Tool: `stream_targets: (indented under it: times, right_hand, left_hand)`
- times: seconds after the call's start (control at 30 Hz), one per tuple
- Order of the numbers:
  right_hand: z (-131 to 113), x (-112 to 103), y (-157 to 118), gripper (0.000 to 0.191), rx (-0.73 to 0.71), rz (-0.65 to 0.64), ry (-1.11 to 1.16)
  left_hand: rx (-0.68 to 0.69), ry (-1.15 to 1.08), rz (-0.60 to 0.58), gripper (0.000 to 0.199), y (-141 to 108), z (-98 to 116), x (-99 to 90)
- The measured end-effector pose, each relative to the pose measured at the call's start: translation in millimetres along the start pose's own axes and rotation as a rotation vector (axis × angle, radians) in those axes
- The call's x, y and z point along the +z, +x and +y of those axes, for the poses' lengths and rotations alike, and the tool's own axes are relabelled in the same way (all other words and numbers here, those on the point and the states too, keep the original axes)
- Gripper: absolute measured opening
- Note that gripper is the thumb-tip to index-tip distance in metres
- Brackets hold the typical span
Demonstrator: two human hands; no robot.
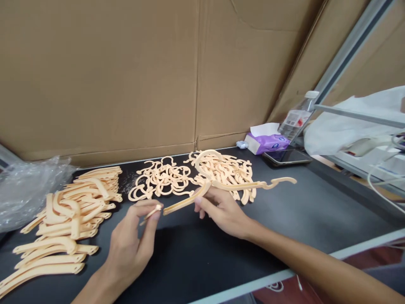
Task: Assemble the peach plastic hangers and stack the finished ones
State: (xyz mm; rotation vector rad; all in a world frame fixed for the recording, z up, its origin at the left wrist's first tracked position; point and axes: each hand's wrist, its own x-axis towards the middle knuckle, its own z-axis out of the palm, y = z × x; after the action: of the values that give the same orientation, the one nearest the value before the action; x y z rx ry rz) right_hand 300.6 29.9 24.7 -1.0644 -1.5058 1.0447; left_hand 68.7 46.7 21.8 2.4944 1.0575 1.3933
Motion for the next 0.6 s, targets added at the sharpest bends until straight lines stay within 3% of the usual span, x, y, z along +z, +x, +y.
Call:
stream_targets:
  times: [0.2, 0.47, 0.6]
  right_hand:
    - [1.7, -9.1, 3.4, 0.028, 0.029, 0.028, 0.017]
    - [-0.3, -8.3, 3.2, 0.028, 0.055, 0.039, 0.051]
    - [-0.8, -7.1, 3.0, 0.028, 0.054, 0.027, 0.099]
  left_hand:
    - [0.058, 0.143, -0.105, 0.004, -0.4, 2.1, -4.6]
    - [-0.102, 0.114, -0.240, 0.032, 1.2, 1.8, -5.7]
    - [-0.112, 0.092, -0.352, 0.030, 1.0, 2.0, -1.6]
